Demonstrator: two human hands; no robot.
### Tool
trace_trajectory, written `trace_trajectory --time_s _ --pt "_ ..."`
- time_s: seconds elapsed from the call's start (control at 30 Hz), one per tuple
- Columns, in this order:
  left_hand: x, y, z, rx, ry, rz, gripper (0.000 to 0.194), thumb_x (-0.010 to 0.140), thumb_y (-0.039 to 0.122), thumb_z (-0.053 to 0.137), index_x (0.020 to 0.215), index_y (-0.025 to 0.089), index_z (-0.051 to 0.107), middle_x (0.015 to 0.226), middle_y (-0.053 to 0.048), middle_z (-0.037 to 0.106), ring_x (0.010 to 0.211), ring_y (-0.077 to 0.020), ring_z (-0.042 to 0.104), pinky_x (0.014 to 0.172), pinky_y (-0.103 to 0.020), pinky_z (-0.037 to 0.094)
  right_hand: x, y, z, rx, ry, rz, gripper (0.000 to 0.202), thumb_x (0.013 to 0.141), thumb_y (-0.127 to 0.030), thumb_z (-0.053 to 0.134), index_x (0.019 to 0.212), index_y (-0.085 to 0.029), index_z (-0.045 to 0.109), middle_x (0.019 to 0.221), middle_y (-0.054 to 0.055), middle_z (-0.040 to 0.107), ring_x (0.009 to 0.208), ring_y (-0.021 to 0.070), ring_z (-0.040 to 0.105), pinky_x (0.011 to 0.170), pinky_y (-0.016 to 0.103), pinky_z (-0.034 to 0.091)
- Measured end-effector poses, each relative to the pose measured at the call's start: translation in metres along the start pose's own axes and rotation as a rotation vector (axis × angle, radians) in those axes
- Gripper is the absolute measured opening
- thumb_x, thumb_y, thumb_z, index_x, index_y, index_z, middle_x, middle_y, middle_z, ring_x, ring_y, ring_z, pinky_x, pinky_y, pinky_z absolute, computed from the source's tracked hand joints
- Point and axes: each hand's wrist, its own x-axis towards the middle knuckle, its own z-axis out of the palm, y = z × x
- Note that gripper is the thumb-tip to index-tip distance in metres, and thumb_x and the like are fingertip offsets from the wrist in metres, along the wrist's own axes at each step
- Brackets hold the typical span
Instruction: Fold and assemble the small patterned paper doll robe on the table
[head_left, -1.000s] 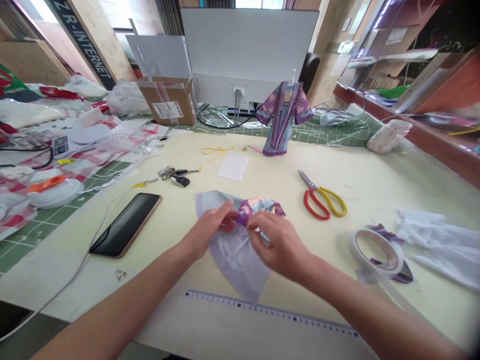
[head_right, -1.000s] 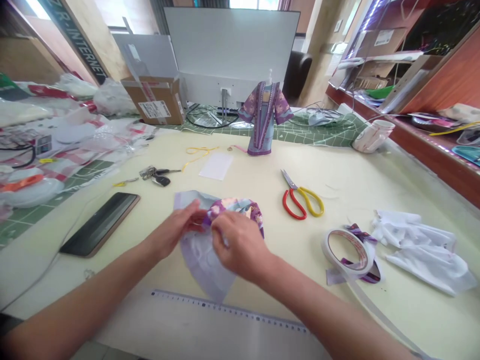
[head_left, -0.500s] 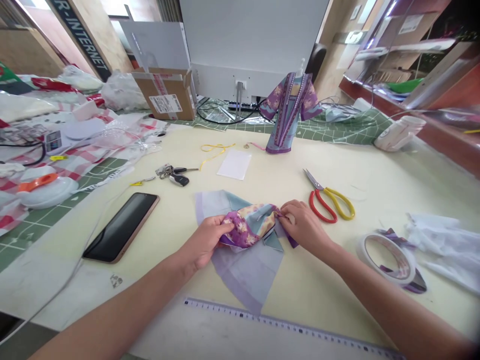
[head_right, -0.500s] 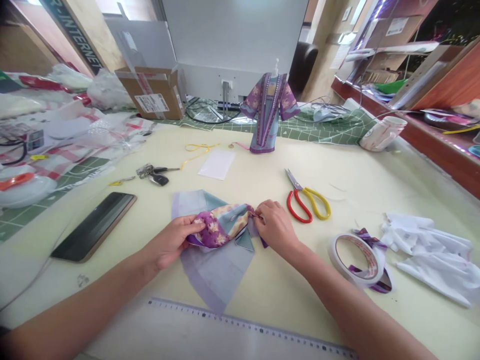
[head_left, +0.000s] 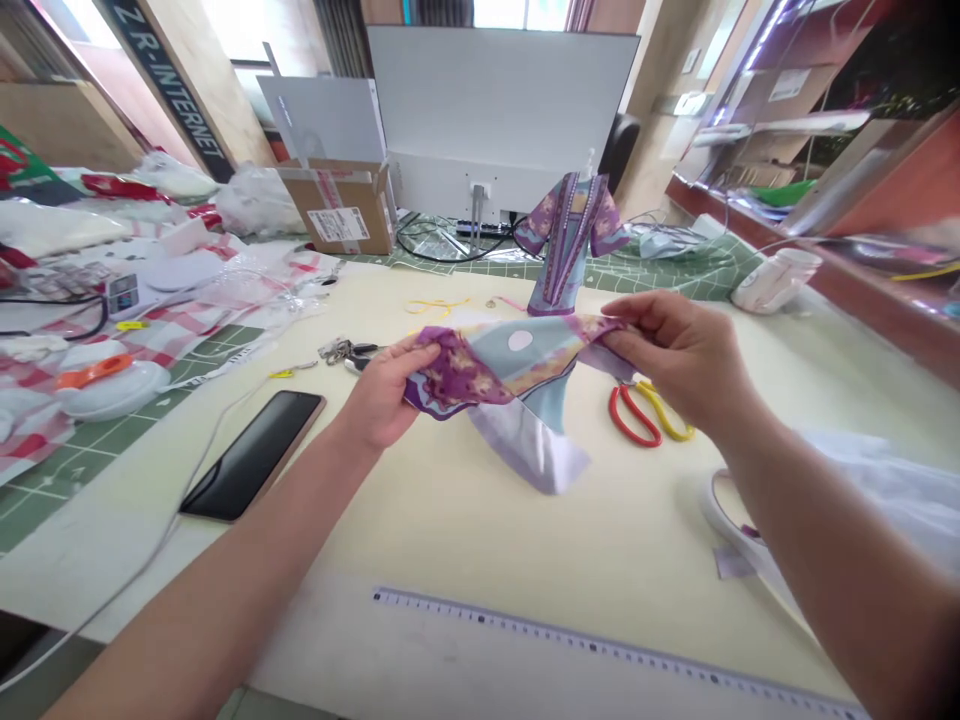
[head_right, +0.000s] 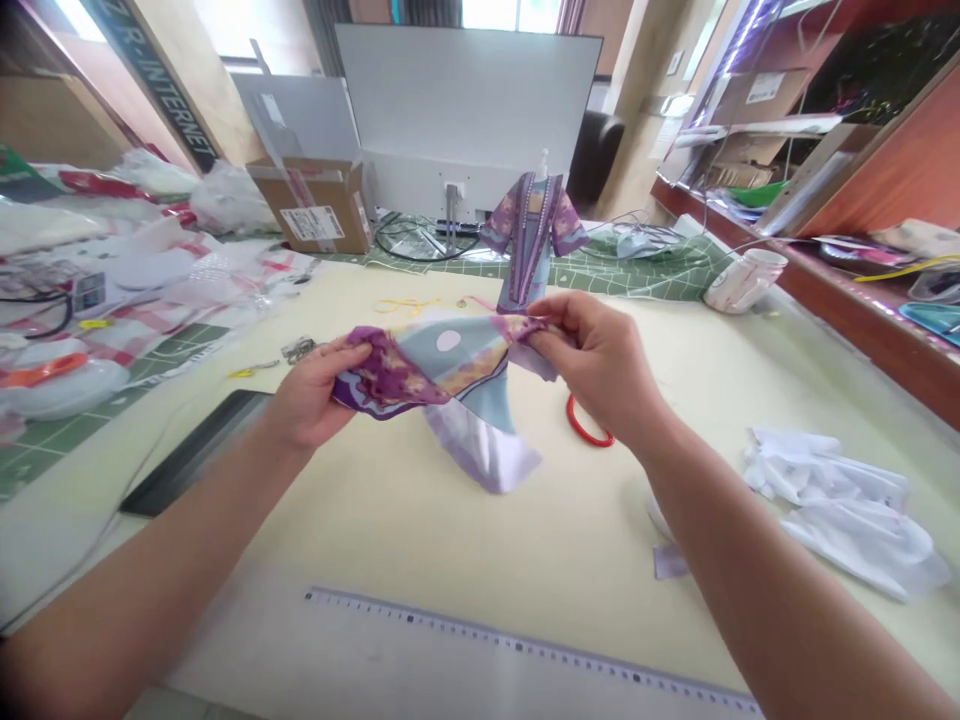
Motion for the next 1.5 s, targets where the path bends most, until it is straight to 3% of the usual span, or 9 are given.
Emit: trace_trajectory --time_s 0.47,0.57,0.67,0.77,0.87,0.97,1.23,1.4,1.5 --pt "-0.030 0.098 0.007 0.193 0.029 0.263 0.023 0.085 0.008 0.046 0.097 0.014 0.064 0.081 0.001 0.067 0.101 -0.0220 0.061 0.088 -0.037 0.048 0.016 -0.061 0.020 0.234 -0.020 -0.164 0.016 0.074 -0.015 0.065 0.090 -0.018 0.064 0.077 -0.001 0.067 0.067 0.0108 0.063 0.053 0.021 0.052" --pt "-0.043 0.103 0.007 0.268 -0.015 0.216 0.026 0.086 0.015 0.049 0.107 0.018 0.063 0.089 0.001 0.068 0.098 -0.0249 0.063 0.081 -0.038 0.051 0.005 -0.064 0.017 0.153 -0.037 -0.178 0.016 0.077 -0.021 0.064 0.093 -0.018 0.065 0.079 -0.001 0.067 0.066 0.0103 0.063 0.053 0.021 0.050" --pt "-0.061 0.068 0.010 0.187 -0.007 0.036 0.031 0.082 0.020 0.059 0.113 0.020 0.061 0.085 0.001 0.069 0.079 -0.0190 0.066 0.073 -0.032 0.053 -0.021 -0.046 0.000 -0.084 -0.017 -0.179 0.019 0.080 -0.029 0.063 0.097 -0.022 0.065 0.084 0.000 0.068 0.073 0.0138 0.064 0.063 0.026 0.053" --pt "-0.094 0.002 0.015 0.048 -0.037 -0.183 0.035 0.075 0.021 0.068 0.110 0.023 0.065 0.086 0.000 0.071 0.069 -0.0146 0.066 0.066 -0.024 0.053 -0.065 -0.014 -0.024 -0.464 -0.026 -0.146 0.020 0.082 -0.032 0.059 0.100 -0.024 0.065 0.090 0.002 0.069 0.080 0.0184 0.065 0.069 0.032 0.053" --pt "-0.138 -0.062 0.025 -0.010 -0.153 -0.486 0.037 0.078 0.028 0.067 0.115 0.027 0.063 0.104 -0.002 0.069 0.092 -0.0181 0.065 0.088 -0.029 0.049 -0.116 0.019 -0.046 -0.704 -0.131 -0.119 0.022 0.085 -0.030 0.052 0.103 -0.023 0.063 0.095 0.004 0.069 0.082 0.0200 0.065 0.071 0.033 0.052" --pt "-0.170 -0.100 0.037 -0.100 -0.237 -0.659 0.043 0.081 0.031 0.065 0.123 0.030 0.057 0.119 -0.003 0.062 0.108 -0.0203 0.059 0.099 -0.032 0.042 -0.158 0.041 -0.062 -0.802 -0.199 -0.099 0.022 0.088 -0.027 0.046 0.103 -0.023 0.062 0.092 0.005 0.067 0.082 0.0194 0.064 0.069 0.032 0.052" --pt "-0.183 -0.128 0.055 -0.173 -0.206 -0.742 0.065 0.076 0.031 0.070 0.135 0.032 0.043 0.130 -0.003 0.055 0.124 -0.0228 0.047 0.108 -0.037 0.031 -0.200 0.040 -0.066 -0.904 -0.189 -0.150 0.027 0.086 -0.023 0.046 0.111 -0.021 0.058 0.106 0.009 0.064 0.100 0.0254 0.059 0.083 0.042 0.049" --pt "-0.180 -0.132 0.069 -0.182 -0.268 -0.696 0.071 0.075 0.037 0.071 0.138 0.030 0.038 0.131 -0.004 0.054 0.123 -0.0230 0.047 0.108 -0.038 0.030 -0.226 -0.005 -0.031 -0.713 -0.321 -0.344 0.045 0.078 -0.041 0.060 0.117 -0.018 0.055 0.108 0.012 0.064 0.103 0.0269 0.058 0.088 0.041 0.049" --pt "-0.178 -0.132 0.082 -0.180 -0.313 -0.653 0.065 0.078 0.038 0.068 0.136 0.030 0.041 0.134 -0.002 0.051 0.128 -0.0221 0.042 0.110 -0.037 0.027 -0.236 -0.011 -0.009 -0.706 -0.204 -0.389 0.043 0.077 -0.036 0.062 0.114 -0.015 0.056 0.100 0.012 0.066 0.098 0.0258 0.061 0.086 0.041 0.050"
